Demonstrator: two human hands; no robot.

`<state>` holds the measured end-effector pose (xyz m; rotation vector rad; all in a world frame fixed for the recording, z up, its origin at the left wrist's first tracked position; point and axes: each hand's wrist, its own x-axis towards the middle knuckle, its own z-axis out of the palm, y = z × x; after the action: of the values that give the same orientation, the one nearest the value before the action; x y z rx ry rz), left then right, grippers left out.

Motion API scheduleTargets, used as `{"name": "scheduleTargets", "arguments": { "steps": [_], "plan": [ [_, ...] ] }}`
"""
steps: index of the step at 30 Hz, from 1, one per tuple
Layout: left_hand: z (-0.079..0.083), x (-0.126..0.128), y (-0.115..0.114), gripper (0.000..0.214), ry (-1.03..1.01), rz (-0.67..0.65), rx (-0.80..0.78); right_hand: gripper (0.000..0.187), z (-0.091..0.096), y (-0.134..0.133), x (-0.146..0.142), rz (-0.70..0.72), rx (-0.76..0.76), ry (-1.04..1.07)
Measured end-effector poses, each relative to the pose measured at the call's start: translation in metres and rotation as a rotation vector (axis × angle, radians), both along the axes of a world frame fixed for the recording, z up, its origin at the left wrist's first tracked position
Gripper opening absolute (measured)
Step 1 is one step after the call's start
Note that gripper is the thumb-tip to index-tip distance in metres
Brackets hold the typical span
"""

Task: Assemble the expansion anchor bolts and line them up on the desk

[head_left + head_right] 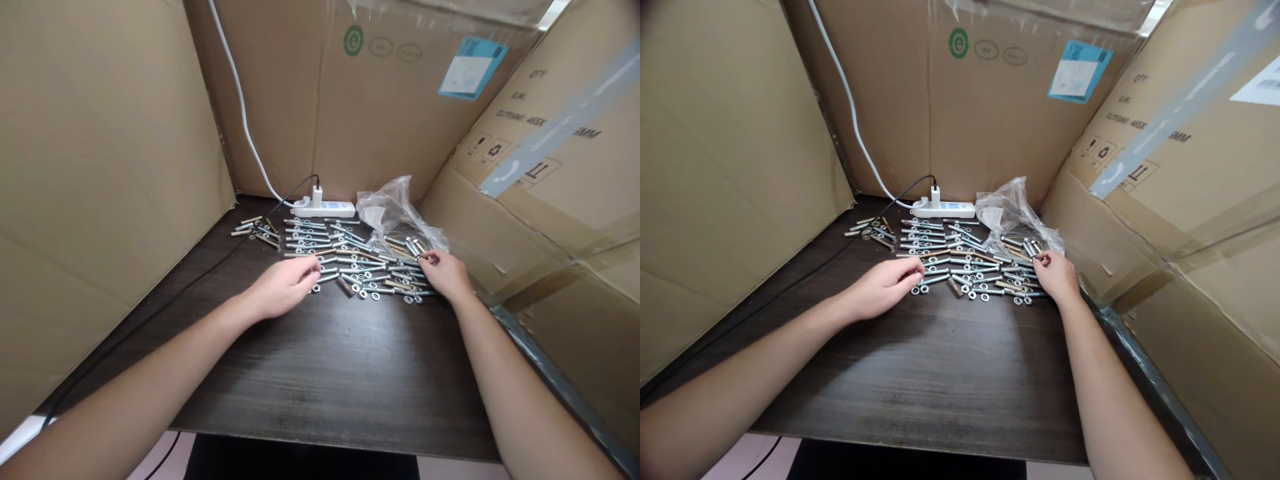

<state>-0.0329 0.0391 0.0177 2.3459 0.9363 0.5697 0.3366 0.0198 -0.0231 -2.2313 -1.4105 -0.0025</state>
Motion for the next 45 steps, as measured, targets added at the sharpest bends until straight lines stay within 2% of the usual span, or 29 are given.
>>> {"name": "scheduleTargets", "arguments": {
  "steps": [2,4,6,9,12,19,24,35,45],
  "plan": [
    [0.001,-0.004,0.008,0.019,-0.007,0.080,0.049,0.027,0.005,-0.001,-0.004,0.018,0.022,-0.034],
    [0.000,-0.005,0.012,0.018,-0.020,0.105,0.094,0.026,0.015,-0.004,-0.015,0.080,0.078,-0.071],
    [-0.003,-0.004,0.012,0.018,-0.029,0.066,0.104,0.024,0.026,-0.010,-0.033,0.219,0.100,-0.056],
    [-0.011,0.002,0.007,0.018,-0.004,-0.010,0.041,0.019,0.039,-0.021,-0.064,0.535,-0.012,0.004],
    [-0.014,0.004,0.004,0.018,0.026,-0.023,0.002,0.016,0.044,-0.029,-0.087,0.675,-0.083,-0.017],
    [-0.003,-0.010,0.021,0.017,0.061,0.067,0.131,0.016,0.039,-0.032,-0.102,0.733,-0.064,-0.054],
    [0.002,-0.025,0.031,0.013,0.249,0.008,0.150,0.014,0.040,-0.035,-0.111,0.777,-0.035,-0.061],
    [0.003,-0.022,0.018,0.009,0.370,-0.082,0.146,0.013,0.033,-0.032,-0.110,0.797,0.069,-0.039],
    [-0.002,-0.015,0.012,0.006,0.382,-0.096,0.175,0.009,0.021,-0.033,-0.134,0.839,0.172,-0.063]
  ]
}}
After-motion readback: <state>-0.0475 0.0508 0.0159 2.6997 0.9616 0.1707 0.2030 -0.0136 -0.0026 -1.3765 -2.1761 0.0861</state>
